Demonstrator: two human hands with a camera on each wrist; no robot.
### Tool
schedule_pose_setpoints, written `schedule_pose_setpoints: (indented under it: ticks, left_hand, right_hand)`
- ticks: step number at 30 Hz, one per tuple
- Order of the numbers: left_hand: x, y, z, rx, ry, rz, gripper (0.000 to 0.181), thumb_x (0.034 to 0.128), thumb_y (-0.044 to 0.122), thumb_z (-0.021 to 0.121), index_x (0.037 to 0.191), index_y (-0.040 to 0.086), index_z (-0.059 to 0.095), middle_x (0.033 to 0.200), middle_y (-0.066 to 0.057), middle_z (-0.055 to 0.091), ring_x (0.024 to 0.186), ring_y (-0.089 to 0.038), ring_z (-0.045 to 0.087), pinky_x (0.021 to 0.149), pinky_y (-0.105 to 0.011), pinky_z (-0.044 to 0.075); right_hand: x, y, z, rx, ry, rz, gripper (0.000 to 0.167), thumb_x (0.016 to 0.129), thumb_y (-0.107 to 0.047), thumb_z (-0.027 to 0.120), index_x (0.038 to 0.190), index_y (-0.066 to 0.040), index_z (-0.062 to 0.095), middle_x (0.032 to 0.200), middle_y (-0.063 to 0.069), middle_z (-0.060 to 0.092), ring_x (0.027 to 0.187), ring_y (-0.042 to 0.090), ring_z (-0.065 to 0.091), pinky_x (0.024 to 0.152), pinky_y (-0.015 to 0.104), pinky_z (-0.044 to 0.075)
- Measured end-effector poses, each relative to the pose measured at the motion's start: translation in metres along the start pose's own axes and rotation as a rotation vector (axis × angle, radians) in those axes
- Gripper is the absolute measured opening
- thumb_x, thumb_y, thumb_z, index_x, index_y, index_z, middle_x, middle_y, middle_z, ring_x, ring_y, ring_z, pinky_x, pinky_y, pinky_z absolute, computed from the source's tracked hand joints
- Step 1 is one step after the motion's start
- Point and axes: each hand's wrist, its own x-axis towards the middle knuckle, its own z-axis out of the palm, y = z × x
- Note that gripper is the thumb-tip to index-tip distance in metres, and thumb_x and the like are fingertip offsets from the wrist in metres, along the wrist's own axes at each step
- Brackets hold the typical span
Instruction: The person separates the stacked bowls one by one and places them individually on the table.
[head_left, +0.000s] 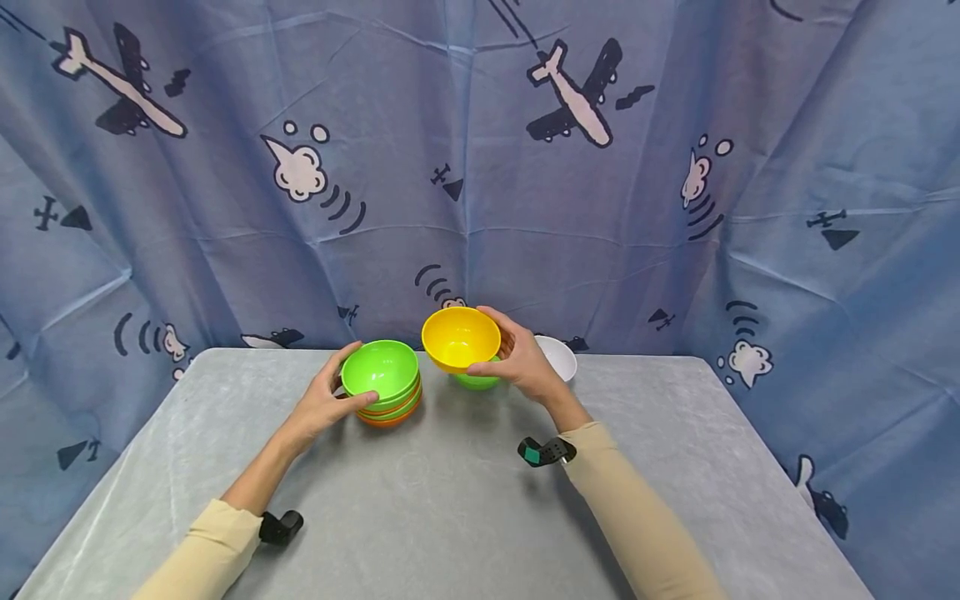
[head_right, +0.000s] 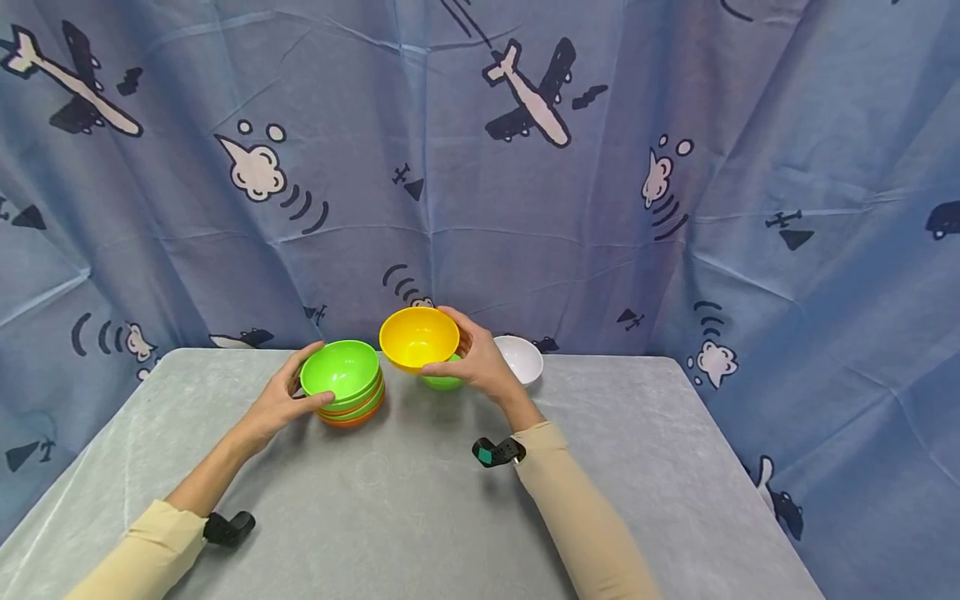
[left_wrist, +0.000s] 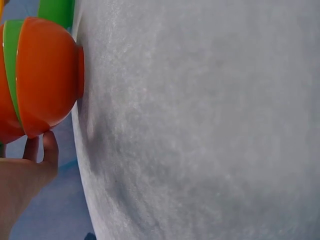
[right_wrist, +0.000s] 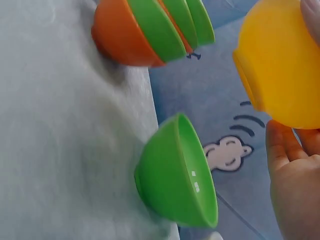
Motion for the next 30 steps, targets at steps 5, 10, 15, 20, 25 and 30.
schedule_pose_setpoints:
  ticks: [5,10,15,20,25,30]
  left_hand:
    - [0.001,0.001,0.001,0.004,0.002,0.013,0.089,0.0905,0.019,0.079,0.162,0.016,0.025,0.158,-0.014,0.031,0.141,-0.039,0.033,0.110,-0.057,0.030]
    - [0.003,0.002,0.002,0.007,0.004,0.008,0.089,0.0905,0.020,0.079,0.161,0.016,0.026,0.157,-0.014,0.032,0.141,-0.037,0.034,0.111,-0.055,0.030]
    - [0.003,0.001,0.002,-0.003,0.000,-0.006,0.091,0.0905,0.020,0.079,0.162,0.018,0.023,0.157,-0.015,0.031,0.141,-0.037,0.034,0.111,-0.055,0.030]
    - [0.003,0.000,0.002,0.008,-0.013,-0.009,0.093,0.0903,0.021,0.079,0.163,0.020,0.022,0.157,-0.016,0.029,0.141,-0.038,0.034,0.109,-0.056,0.032]
    - [0.002,0.001,0.002,0.016,-0.012,-0.009,0.094,0.0895,0.020,0.079,0.163,0.019,0.021,0.156,-0.017,0.030,0.139,-0.038,0.035,0.109,-0.055,0.033]
    - [0.003,0.002,0.002,0.023,-0.013,-0.025,0.093,0.0895,0.023,0.080,0.163,0.022,0.023,0.156,-0.015,0.031,0.140,-0.037,0.036,0.110,-0.055,0.031]
  right_hand:
    - [-0.008,-0.003,-0.016,-0.044,0.031,0.029,0.089,0.080,0.000,0.086,0.155,-0.007,0.040,0.149,0.006,0.046,0.131,0.025,0.047,0.108,0.033,0.040]
    - [-0.018,-0.004,-0.032,-0.070,0.055,0.045,0.088,0.081,0.000,0.086,0.156,-0.009,0.040,0.150,0.008,0.045,0.131,0.025,0.047,0.106,0.032,0.042]
    - [-0.028,-0.004,-0.049,-0.081,0.053,0.042,0.090,0.080,0.000,0.086,0.156,-0.009,0.039,0.150,0.008,0.044,0.132,0.026,0.046,0.106,0.031,0.042]
    - [-0.035,-0.003,-0.066,-0.048,0.056,0.035,0.093,0.078,0.004,0.086,0.156,-0.006,0.036,0.151,0.011,0.043,0.132,0.027,0.046,0.104,0.030,0.043]
    - [-0.045,-0.004,-0.085,-0.074,0.088,0.049,0.092,0.080,0.004,0.085,0.157,-0.004,0.035,0.151,0.014,0.041,0.133,0.027,0.044,0.103,0.026,0.043]
    - [-0.058,-0.005,-0.103,-0.128,0.134,0.065,0.090,0.082,0.001,0.084,0.157,-0.004,0.034,0.152,0.016,0.040,0.133,0.026,0.042,0.103,0.022,0.042]
